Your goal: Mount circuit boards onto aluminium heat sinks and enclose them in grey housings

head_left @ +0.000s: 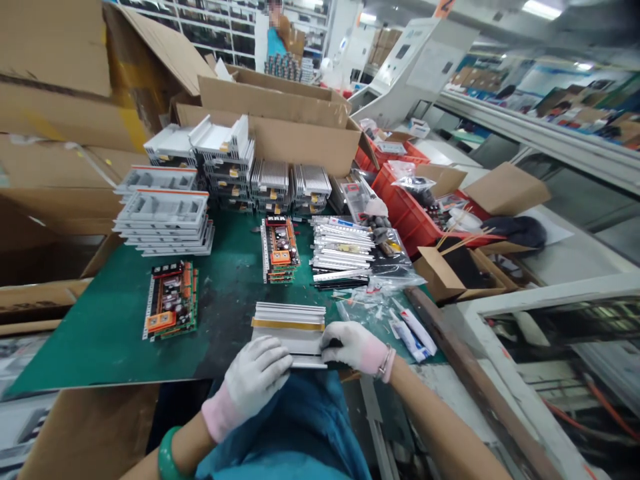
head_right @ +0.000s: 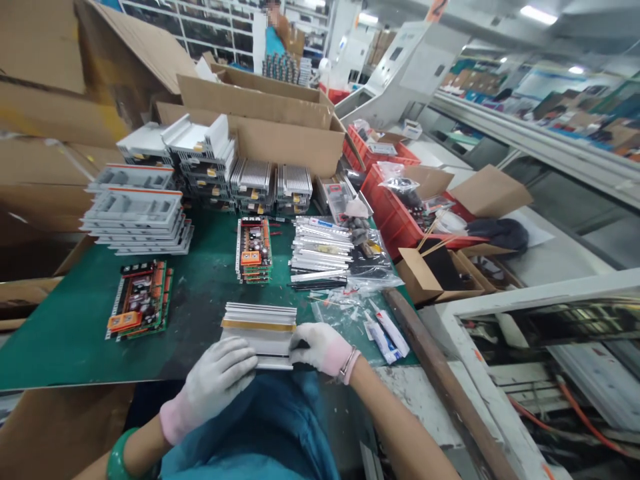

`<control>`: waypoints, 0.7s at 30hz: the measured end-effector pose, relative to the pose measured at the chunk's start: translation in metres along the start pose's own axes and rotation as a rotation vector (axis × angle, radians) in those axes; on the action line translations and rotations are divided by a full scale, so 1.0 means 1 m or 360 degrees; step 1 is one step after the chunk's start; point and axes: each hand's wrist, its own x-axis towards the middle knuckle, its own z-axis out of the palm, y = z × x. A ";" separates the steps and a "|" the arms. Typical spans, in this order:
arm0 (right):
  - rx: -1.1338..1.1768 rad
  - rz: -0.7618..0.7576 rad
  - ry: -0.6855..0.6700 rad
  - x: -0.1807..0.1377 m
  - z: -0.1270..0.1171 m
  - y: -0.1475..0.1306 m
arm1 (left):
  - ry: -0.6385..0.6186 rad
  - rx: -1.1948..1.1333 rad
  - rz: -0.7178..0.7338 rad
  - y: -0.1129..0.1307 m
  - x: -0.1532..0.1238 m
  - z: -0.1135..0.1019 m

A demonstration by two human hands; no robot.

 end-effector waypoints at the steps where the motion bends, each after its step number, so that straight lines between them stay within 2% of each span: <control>1: 0.0028 0.0051 -0.0046 0.005 -0.002 -0.001 | 0.0022 -0.0034 -0.0009 0.000 0.000 0.003; 3: 0.0077 0.0129 -0.0097 0.011 -0.004 -0.002 | 0.0051 -0.0071 -0.0030 0.000 -0.001 0.007; 7: 0.0132 0.0161 -0.0044 0.012 -0.003 -0.002 | 0.0096 -0.0098 -0.0038 0.000 -0.003 0.010; 10: 0.0111 0.0111 -0.0047 0.010 0.000 -0.002 | 0.0097 -0.0090 -0.0031 0.003 -0.002 0.008; 12: 0.0043 -0.0005 -0.0047 0.010 -0.003 -0.001 | 0.0020 -0.0039 -0.0032 0.003 -0.002 0.002; 14: -0.0065 -0.0171 0.0099 0.012 -0.010 0.004 | -0.0062 0.0094 -0.0062 -0.002 -0.003 -0.012; 16: -0.0231 -0.0269 0.0422 0.019 -0.022 0.015 | -0.0078 0.0346 -0.0133 -0.014 -0.007 -0.035; 19: -0.0628 -0.0177 0.0910 0.035 -0.040 0.037 | -0.0084 0.0847 -0.0303 -0.042 -0.017 -0.079; 21: -0.0901 -0.0091 0.1015 0.050 -0.049 0.049 | -0.0183 0.1128 -0.0463 -0.059 -0.025 -0.107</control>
